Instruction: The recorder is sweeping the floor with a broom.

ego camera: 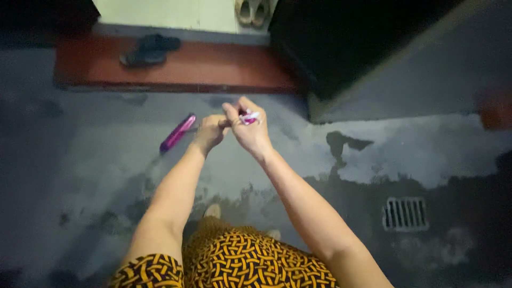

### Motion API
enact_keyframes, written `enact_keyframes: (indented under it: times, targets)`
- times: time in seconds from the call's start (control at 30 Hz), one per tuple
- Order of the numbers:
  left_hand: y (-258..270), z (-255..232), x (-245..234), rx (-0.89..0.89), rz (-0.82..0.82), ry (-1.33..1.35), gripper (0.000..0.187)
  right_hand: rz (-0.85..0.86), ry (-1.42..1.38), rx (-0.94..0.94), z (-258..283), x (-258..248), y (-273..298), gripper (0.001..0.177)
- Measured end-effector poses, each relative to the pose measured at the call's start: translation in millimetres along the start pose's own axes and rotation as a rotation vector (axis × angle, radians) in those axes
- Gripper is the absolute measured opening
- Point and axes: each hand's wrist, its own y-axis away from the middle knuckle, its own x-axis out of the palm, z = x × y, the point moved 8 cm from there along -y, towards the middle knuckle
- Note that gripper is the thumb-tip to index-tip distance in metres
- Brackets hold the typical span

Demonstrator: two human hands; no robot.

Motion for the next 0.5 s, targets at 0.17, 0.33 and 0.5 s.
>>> enact_keyframes:
  times: [0.17, 0.33, 0.5]
  targets:
    - [3.4, 4.6, -23.5, 0.289, -0.195, -0.086, 0.02, 0.149, -0.099, 0.125, 17.2, 35.3, -6.4, 0.032]
    - [-12.6, 62.0, -22.5, 0.155, -0.137, 0.028, 0.014, 0.248, 0.011, 0.094, 31.9, 67.3, -15.1, 0.033]
    - [6.5, 78.1, -24.6, 0.029, -0.074, 0.068, 0.01, 0.224, 0.053, 0.071, 31.7, 79.0, 0.9, 0.034]
